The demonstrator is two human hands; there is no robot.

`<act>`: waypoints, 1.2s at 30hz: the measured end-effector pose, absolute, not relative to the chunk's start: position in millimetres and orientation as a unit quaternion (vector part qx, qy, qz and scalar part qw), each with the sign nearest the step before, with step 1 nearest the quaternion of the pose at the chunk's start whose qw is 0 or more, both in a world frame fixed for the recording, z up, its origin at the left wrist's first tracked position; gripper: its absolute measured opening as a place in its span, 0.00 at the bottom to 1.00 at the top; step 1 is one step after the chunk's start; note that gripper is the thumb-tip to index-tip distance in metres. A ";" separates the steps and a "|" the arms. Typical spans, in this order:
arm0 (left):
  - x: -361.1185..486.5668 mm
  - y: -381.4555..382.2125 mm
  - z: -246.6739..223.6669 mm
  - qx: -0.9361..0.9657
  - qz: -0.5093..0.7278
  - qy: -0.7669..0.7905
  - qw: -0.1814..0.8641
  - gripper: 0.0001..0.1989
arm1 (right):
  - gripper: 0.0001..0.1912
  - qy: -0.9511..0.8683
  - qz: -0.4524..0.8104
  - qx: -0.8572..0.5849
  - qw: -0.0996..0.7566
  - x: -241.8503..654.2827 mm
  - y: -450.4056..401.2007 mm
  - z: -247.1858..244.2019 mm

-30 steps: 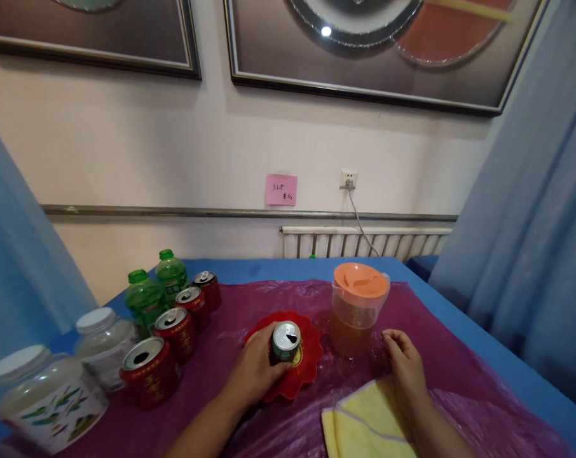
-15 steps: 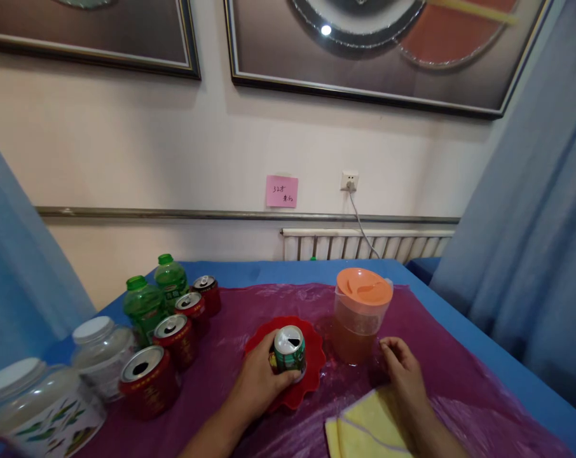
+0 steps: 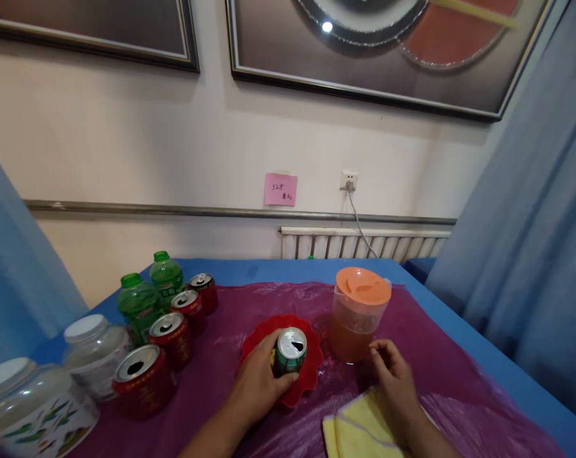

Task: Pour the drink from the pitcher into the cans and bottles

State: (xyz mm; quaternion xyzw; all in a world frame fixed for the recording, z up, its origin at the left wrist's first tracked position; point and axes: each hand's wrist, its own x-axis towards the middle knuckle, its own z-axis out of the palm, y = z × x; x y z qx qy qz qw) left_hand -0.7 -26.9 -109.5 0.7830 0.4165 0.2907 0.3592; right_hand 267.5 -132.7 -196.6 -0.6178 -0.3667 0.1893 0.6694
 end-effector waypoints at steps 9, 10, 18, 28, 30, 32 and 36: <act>-1.1 -24.7 -115.9 0.803 0.283 0.404 0.335 0.36 | 0.17 -0.396 0.185 -0.625 0.646 260.7 -135.2 -190.3; -1.3 -24.7 -116.2 0.803 0.283 0.403 0.336 0.36 | 0.17 -0.397 0.183 -0.625 0.646 260.4 -135.4 -189.7; -2.2 -23.4 -118.0 0.801 0.285 0.403 0.339 0.37 | 0.17 -0.400 0.178 -0.631 0.641 262.2 -135.4 -191.0; -2.6 -21.2 -122.6 0.797 0.280 0.411 0.343 0.37 | 0.17 -0.405 0.181 -0.632 0.635 263.5 -136.4 -192.2; -2.1 -22.0 -121.0 0.796 0.280 0.407 0.349 0.37 | 0.17 -0.408 0.179 -0.630 0.636 263.1 -136.8 -189.9; -1.7 -22.7 -119.6 0.797 0.280 0.401 0.355 0.36 | 0.18 -0.408 0.179 -0.630 0.636 262.2 -137.4 -187.3; -1.3 -23.7 -117.7 0.791 0.291 0.397 0.363 0.34 | 0.18 -0.403 0.181 -0.632 0.637 259.9 -138.7 -184.1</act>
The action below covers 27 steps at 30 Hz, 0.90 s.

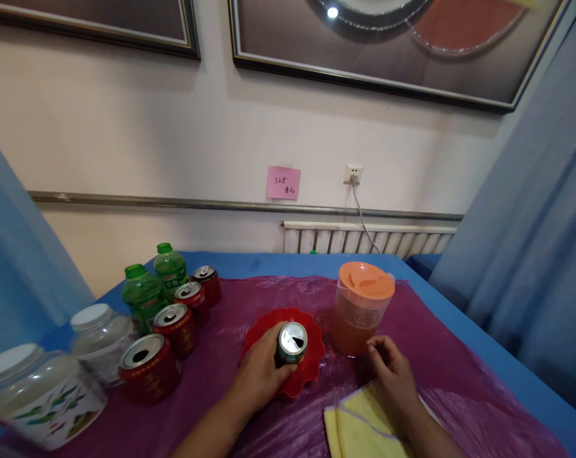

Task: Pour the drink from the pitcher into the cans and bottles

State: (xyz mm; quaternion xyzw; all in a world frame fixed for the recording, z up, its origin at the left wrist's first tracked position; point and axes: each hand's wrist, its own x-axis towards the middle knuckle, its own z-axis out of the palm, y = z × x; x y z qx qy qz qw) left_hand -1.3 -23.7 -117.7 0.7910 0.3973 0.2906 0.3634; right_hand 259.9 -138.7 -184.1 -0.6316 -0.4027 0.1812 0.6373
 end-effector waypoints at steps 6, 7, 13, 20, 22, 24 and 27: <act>-0.2 -26.0 -113.8 0.789 0.295 0.400 0.362 0.33 | 0.17 -0.400 0.189 -0.631 0.637 261.1 -138.8 -189.4; 0.1 -26.4 -113.4 0.788 0.296 0.399 0.362 0.33 | 0.17 -0.402 0.190 -0.630 0.637 261.7 -138.6 -190.6; 0.4 -26.7 -113.6 0.789 0.301 0.394 0.363 0.33 | 0.17 -0.409 0.185 -0.629 0.635 262.7 -138.5 -189.9; -0.6 -26.4 -113.1 0.795 0.292 0.394 0.357 0.33 | 0.18 -0.416 0.173 -0.638 0.625 257.6 -140.5 -185.7; -0.7 -26.6 -112.5 0.793 0.292 0.399 0.356 0.34 | 0.17 -0.430 0.164 -0.644 0.611 256.3 -141.8 -184.7; -1.0 -26.9 -112.0 0.789 0.299 0.405 0.353 0.35 | 0.15 -0.452 0.157 -0.651 0.590 254.2 -144.4 -180.5; -1.4 -27.0 -112.5 0.781 0.306 0.417 0.351 0.37 | 0.13 -0.506 0.145 -0.649 0.549 247.6 -150.5 -164.7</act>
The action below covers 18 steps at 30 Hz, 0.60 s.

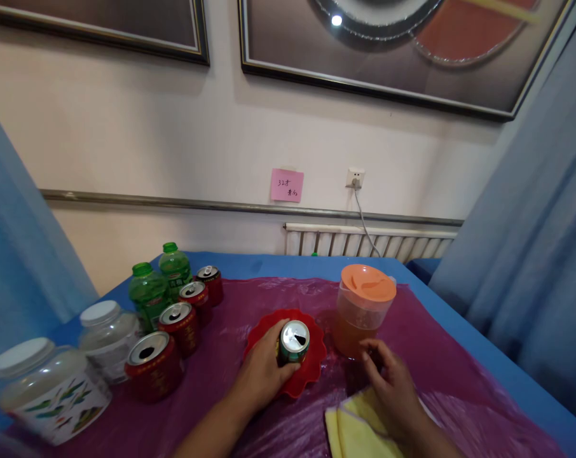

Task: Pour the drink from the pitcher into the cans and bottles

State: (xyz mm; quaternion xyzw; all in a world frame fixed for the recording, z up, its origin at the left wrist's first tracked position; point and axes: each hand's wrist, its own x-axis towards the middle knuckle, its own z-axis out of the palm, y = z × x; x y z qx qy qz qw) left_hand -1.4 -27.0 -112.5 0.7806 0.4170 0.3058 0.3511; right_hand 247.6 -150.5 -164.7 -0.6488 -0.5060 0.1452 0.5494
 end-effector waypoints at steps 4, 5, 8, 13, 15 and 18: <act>-1.4 -26.6 -116.3 0.779 0.315 0.411 0.353 0.40 | 0.12 -0.602 0.132 -0.612 0.495 230.3 -157.1 -134.3; -1.2 -26.7 -117.2 0.780 0.316 0.406 0.356 0.40 | 0.13 -0.622 0.133 -0.598 0.487 225.1 -157.0 -128.4; -0.6 -28.1 -118.2 0.784 0.313 0.392 0.365 0.40 | 0.20 -0.659 0.142 -0.569 0.471 209.7 -150.4 -119.8; -1.0 -30.5 -115.4 0.793 0.302 0.384 0.365 0.43 | 0.36 -0.635 0.155 -0.584 0.482 185.0 -123.7 -122.5; -1.8 -29.1 -115.7 0.801 0.297 0.365 0.370 0.43 | 0.42 -0.626 0.164 -0.588 0.485 176.1 -113.4 -121.2; -2.2 -23.6 -120.1 0.812 0.298 0.344 0.364 0.41 | 0.46 -0.620 0.172 -0.594 0.483 166.6 -102.4 -115.8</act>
